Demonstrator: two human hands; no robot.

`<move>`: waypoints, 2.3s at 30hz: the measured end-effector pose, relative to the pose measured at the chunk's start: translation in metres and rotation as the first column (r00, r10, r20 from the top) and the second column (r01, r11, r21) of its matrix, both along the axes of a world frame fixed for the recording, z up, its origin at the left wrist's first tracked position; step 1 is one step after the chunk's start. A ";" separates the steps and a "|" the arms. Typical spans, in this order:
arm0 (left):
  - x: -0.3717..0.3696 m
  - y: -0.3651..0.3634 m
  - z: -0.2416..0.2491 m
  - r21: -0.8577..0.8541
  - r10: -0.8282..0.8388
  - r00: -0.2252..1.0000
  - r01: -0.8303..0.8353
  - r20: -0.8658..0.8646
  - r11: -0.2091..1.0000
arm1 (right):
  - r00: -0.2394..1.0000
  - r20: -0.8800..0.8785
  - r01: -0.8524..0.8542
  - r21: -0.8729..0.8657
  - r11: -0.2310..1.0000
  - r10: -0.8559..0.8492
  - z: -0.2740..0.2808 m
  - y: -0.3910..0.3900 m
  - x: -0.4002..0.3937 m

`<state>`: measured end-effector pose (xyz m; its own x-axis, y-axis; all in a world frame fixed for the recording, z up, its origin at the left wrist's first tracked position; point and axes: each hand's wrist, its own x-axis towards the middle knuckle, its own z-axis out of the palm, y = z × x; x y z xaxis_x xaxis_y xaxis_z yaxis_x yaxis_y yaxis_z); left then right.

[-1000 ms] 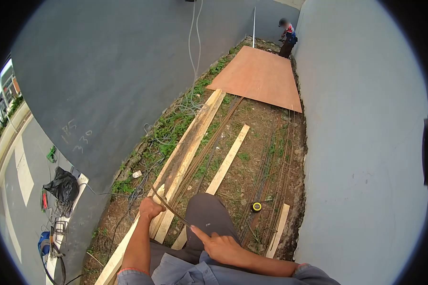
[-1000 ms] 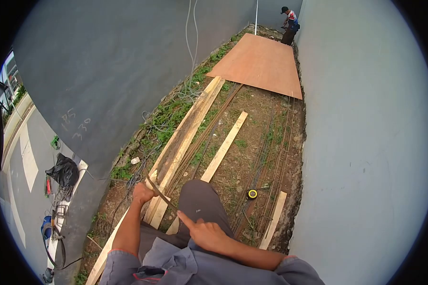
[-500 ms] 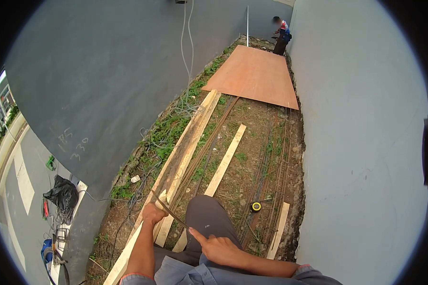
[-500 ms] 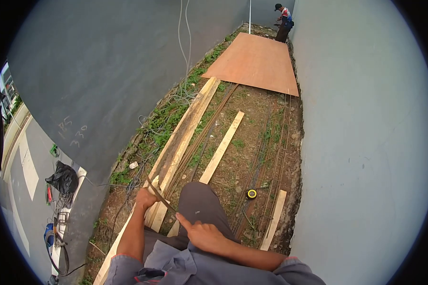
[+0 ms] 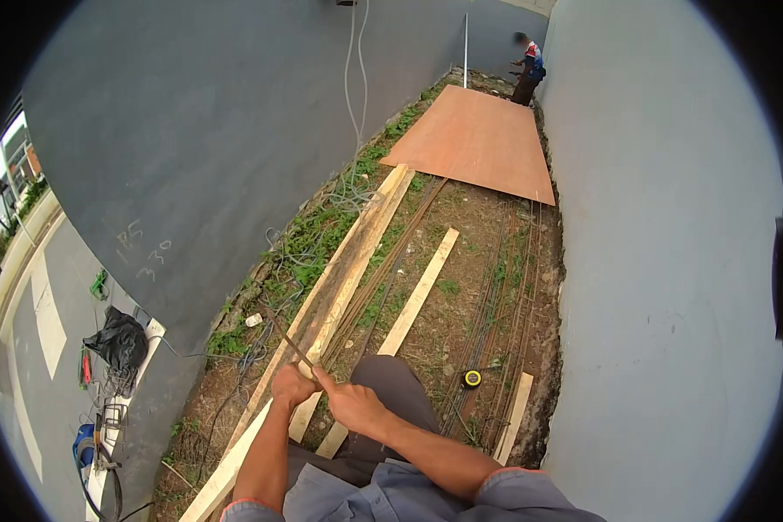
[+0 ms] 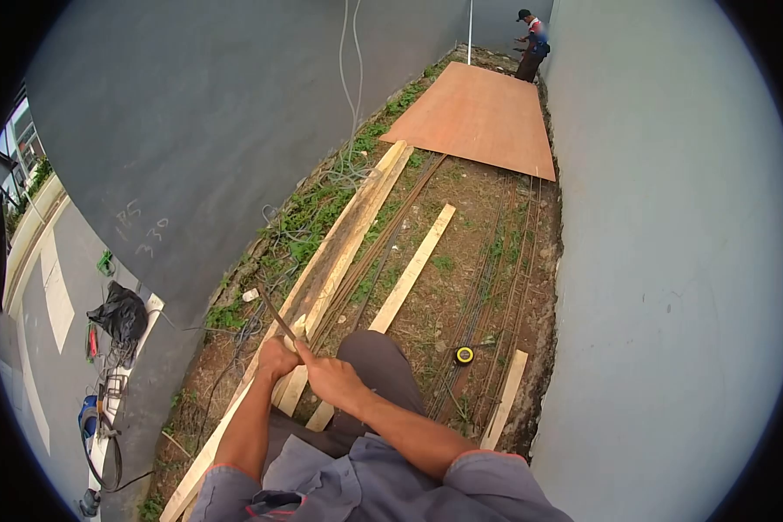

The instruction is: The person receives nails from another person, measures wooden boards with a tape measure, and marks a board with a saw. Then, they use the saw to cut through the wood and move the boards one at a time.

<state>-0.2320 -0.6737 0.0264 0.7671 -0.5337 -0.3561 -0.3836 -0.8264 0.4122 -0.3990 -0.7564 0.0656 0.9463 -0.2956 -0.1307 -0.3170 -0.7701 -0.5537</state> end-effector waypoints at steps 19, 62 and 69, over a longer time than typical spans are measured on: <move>0.021 0.011 -0.009 0.083 0.023 0.997 -0.017 -0.071 0.996 | 0.979 -0.204 -0.015 0.010 1.000 0.017 0.074 0.019 -0.110; 0.007 0.012 0.009 0.044 -0.003 0.996 0.007 -0.088 0.999 | 0.997 -0.059 0.044 0.025 0.999 -0.043 0.023 0.015 -0.030; 0.017 -0.004 0.001 0.087 -0.025 0.995 0.034 -0.099 0.996 | 0.989 -0.142 0.046 0.014 0.999 -0.043 0.044 0.013 -0.070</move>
<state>-0.2145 -0.6779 0.0275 0.7110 -0.5184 -0.4751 -0.3698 -0.8503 0.3745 -0.4693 -0.7438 0.1092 0.9039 -0.3334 -0.2679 -0.4268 -0.7440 -0.5141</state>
